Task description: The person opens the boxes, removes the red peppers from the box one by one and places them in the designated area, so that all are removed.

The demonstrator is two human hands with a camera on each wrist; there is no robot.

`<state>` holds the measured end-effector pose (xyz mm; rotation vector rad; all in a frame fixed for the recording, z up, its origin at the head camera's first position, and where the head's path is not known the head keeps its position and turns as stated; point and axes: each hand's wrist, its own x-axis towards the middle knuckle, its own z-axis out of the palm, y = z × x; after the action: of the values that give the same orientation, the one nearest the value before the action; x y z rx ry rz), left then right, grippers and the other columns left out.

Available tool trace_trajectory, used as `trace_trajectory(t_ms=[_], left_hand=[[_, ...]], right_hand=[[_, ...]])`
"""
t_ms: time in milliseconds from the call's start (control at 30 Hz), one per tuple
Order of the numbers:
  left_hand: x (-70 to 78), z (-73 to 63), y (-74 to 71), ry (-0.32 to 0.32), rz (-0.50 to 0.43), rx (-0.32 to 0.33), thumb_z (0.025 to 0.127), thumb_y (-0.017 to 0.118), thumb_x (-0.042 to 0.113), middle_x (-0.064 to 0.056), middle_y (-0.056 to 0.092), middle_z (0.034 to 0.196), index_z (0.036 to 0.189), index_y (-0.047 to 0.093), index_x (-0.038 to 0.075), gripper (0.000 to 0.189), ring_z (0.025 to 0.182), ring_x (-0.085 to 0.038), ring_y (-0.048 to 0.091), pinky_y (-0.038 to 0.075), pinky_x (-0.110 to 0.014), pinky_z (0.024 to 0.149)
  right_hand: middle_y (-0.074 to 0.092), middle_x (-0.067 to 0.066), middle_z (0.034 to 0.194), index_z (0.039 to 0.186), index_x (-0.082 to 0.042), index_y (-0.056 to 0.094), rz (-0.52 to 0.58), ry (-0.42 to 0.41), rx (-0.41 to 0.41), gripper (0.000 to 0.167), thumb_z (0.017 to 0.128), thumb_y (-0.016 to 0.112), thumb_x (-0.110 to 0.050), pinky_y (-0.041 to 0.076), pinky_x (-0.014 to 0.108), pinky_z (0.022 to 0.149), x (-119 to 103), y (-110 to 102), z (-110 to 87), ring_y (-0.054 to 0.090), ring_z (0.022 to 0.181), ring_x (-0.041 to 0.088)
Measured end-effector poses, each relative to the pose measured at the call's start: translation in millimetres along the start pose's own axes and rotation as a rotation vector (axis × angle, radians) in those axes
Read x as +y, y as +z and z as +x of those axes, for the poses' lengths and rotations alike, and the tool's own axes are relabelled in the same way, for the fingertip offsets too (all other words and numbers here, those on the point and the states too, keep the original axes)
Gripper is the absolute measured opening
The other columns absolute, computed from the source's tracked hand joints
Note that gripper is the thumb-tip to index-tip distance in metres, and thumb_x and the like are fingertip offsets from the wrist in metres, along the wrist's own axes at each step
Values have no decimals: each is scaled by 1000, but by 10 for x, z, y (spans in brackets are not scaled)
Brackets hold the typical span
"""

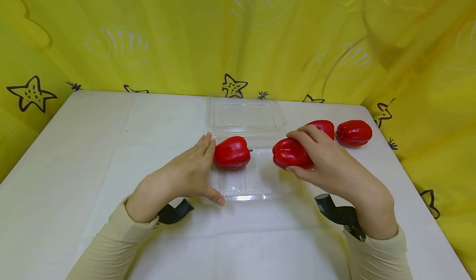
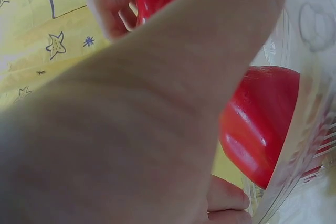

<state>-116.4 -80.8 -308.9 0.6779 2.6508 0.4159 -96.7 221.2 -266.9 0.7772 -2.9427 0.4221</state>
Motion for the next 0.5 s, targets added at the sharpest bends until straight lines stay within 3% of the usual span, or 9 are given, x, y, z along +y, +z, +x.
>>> trace_trajectory(t_ms=[367, 500], left_hand=[[0, -3, 0, -4, -1, -3, 62, 87, 60, -23, 5, 166, 155, 12, -7, 137, 155, -37, 1, 18, -47, 124], [-4, 7, 6, -6, -3, -4, 62, 86, 61, -22, 4, 166, 156, 11, -6, 137, 155, -36, 1, 17, -46, 125]], right_hand=[[54, 13, 126, 130, -5, 54, 16, 30, 51, 62, 77, 84, -17, 59, 52, 85, 116, -66, -61, 54, 113, 30], [54, 12, 126, 129, -6, 55, 16, 77, 50, 60, 78, 84, -16, 59, 53, 84, 185, -96, -91, 53, 114, 30]])
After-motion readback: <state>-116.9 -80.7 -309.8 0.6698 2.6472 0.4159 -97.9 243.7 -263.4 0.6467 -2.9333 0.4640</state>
